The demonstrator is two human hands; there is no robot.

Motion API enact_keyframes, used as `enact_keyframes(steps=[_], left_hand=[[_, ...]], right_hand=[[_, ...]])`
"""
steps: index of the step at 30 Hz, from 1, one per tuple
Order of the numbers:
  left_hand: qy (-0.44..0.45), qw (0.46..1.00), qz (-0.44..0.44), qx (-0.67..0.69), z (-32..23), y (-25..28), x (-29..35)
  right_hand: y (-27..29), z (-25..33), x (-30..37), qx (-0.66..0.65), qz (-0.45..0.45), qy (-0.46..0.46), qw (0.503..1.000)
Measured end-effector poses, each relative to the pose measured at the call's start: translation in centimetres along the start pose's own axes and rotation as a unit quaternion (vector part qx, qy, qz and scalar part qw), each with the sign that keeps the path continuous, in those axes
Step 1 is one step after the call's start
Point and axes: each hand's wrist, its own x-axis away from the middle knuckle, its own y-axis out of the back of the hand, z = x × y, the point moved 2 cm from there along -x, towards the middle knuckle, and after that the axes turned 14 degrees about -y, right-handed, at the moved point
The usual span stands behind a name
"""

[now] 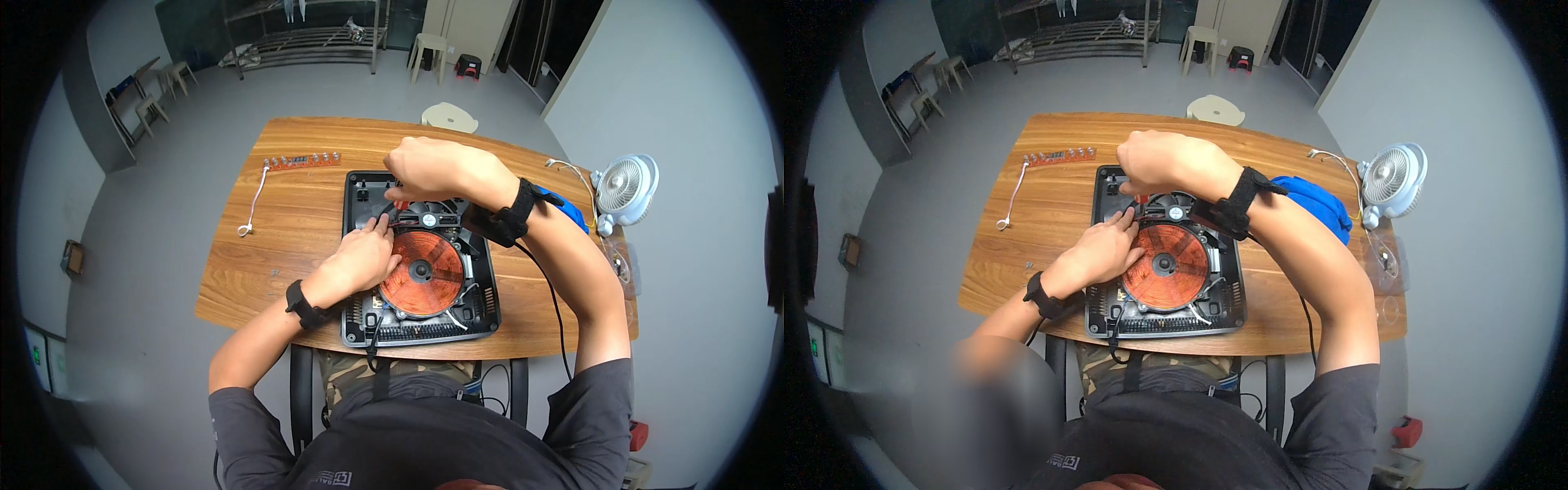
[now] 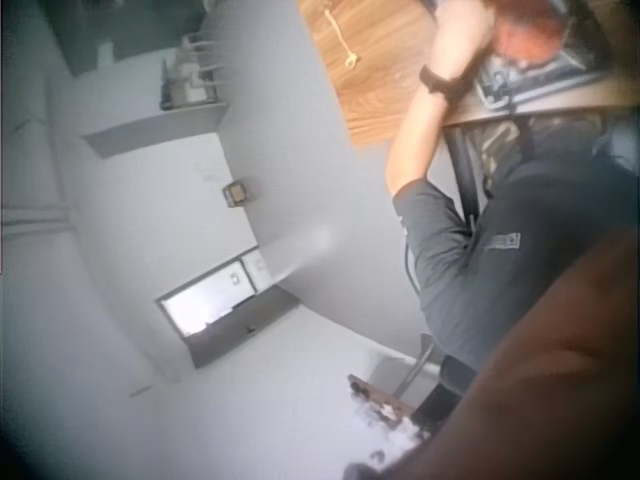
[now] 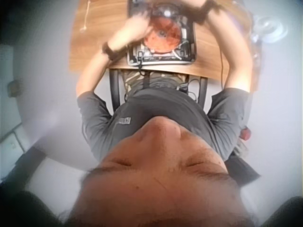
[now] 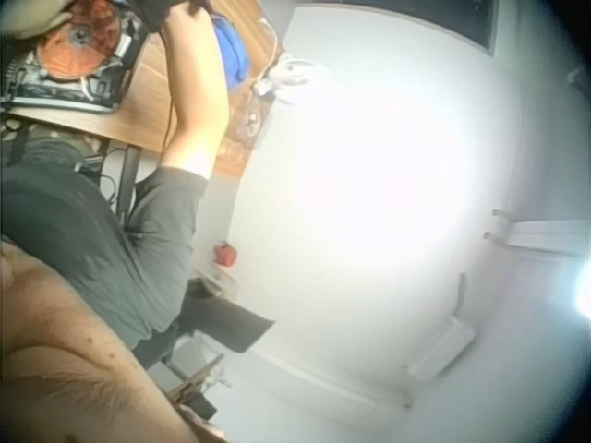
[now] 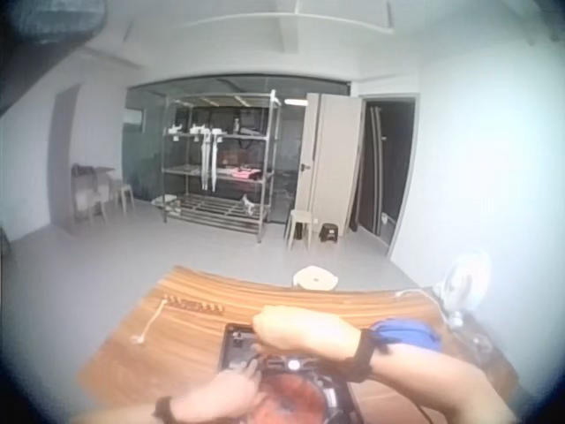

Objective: The person cleans a fan with a blue cloth, then uses a screwdriver to secure screws on a circuit board inside an electronic device. They also place a copper-colored component onto the device.

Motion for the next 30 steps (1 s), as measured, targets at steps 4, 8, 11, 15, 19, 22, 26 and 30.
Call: enact_keyframes(steps=[4, 8, 11, 15, 19, 22, 26, 30], left_hand=[[-0.024, 0.997, -0.037, 0.057, 0.5, 1.2, 0.8], [-0.023, 0.993, -0.010, 0.114, 0.7, 3.3, 1.1], [-0.041, 0.989, -0.025, 0.136, 2.4, 3.6, 1.7], [-0.086, 0.989, -0.015, 0.119, 5.8, 5.5, 3.4], [-0.015, 0.994, 0.031, 0.108, 7.7, 7.9, 5.6], [0.063, 0.988, 0.048, 0.131, 8.8, 8.0, 6.4], [0.075, 0.981, 0.047, 0.174, 7.2, 8.0, 6.1], [0.058, 0.973, 0.071, 0.214, 5.0, 7.4, 5.5]], right_hand=[[-0.6, -0.4, -0.5, -0.003, -0.002, 0.003, 1.000], [-1.1, -1.4, -0.4, -0.010, -0.016, 0.011, 1.000], [-1.2, -1.9, 0.2, -0.034, -0.027, -0.007, 0.999], [-1.6, -2.1, 0.4, -0.045, -0.059, 0.011, 0.997], [-2.1, -1.3, 0.3, -0.043, -0.069, 0.010, 0.997], [-1.5, -0.8, 0.9, -0.033, -0.079, 0.004, 0.996], [-1.6, -0.7, 0.7, -0.032, -0.067, -0.003, 0.997], [-1.5, 0.2, 0.6, -0.012, -0.066, 0.001, 0.998]])
